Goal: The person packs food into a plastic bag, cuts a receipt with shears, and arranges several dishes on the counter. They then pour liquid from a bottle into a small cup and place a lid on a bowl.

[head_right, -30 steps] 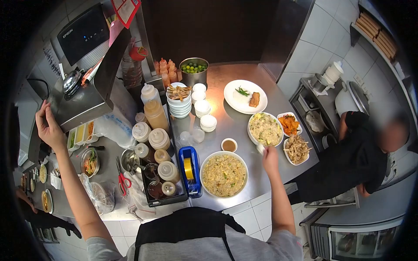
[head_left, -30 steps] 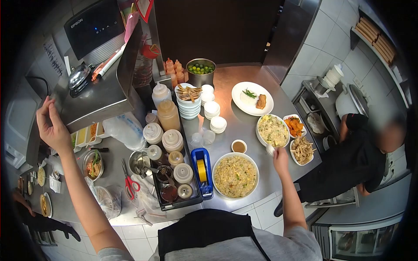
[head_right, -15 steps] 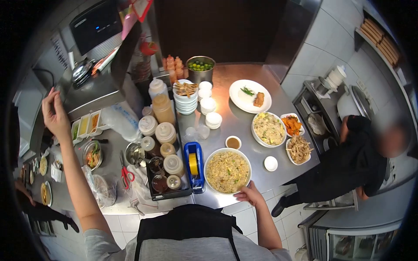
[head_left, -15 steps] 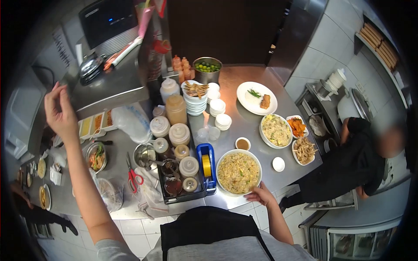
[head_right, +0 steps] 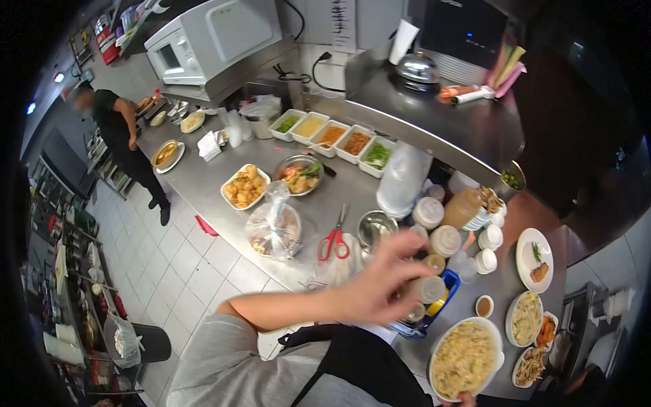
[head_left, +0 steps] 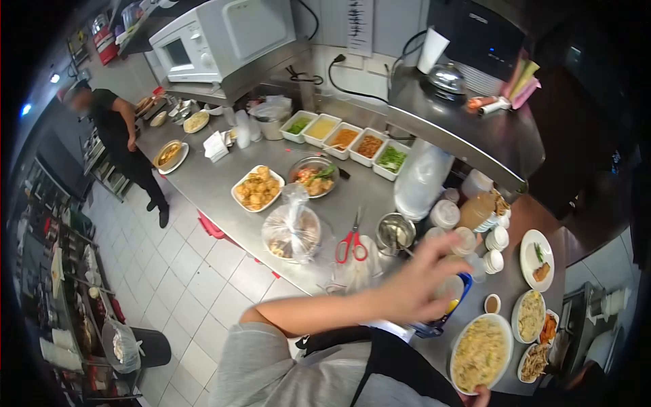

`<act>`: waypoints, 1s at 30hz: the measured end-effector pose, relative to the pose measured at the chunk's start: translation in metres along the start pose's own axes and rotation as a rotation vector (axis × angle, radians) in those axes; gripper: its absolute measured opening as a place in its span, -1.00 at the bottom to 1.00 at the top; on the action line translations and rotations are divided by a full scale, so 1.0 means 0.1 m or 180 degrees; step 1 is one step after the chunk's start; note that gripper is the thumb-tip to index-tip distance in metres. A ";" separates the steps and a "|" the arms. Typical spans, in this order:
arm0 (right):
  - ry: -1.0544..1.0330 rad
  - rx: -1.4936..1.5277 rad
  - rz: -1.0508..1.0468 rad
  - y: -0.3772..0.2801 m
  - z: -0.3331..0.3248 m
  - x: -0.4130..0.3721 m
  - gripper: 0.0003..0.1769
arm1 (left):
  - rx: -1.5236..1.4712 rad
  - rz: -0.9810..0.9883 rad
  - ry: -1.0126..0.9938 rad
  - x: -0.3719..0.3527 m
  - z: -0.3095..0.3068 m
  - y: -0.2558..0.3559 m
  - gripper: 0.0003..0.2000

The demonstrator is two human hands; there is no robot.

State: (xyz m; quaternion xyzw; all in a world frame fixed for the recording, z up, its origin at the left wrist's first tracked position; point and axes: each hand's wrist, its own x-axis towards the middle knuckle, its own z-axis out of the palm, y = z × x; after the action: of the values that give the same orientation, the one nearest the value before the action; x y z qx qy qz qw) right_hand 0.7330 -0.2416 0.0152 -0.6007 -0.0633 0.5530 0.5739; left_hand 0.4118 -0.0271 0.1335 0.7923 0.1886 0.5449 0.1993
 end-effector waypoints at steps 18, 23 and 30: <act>-0.4249 -0.1620 0.0001 0.07 3.78 -0.38 -0.30 | -0.3359 -0.3493 0.2451 -1.56 -2.14 0.36 -0.41; -0.4768 -0.1983 -0.0573 0.26 3.69 -0.11 -0.34 | -0.2545 -0.2874 0.3460 -2.10 -2.93 0.09 -0.38; -0.3437 -0.1673 -0.0998 -0.52 2.63 -0.02 -0.48 | -0.1704 -0.2732 0.4437 -2.81 -4.09 -1.12 -0.43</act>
State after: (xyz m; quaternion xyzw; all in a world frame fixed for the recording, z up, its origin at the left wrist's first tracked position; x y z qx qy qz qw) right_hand 0.5673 -0.0634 0.1268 -0.3409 -0.5663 0.6539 0.3681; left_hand -0.0756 -0.0324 -0.0130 0.0634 0.4162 0.8107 0.4068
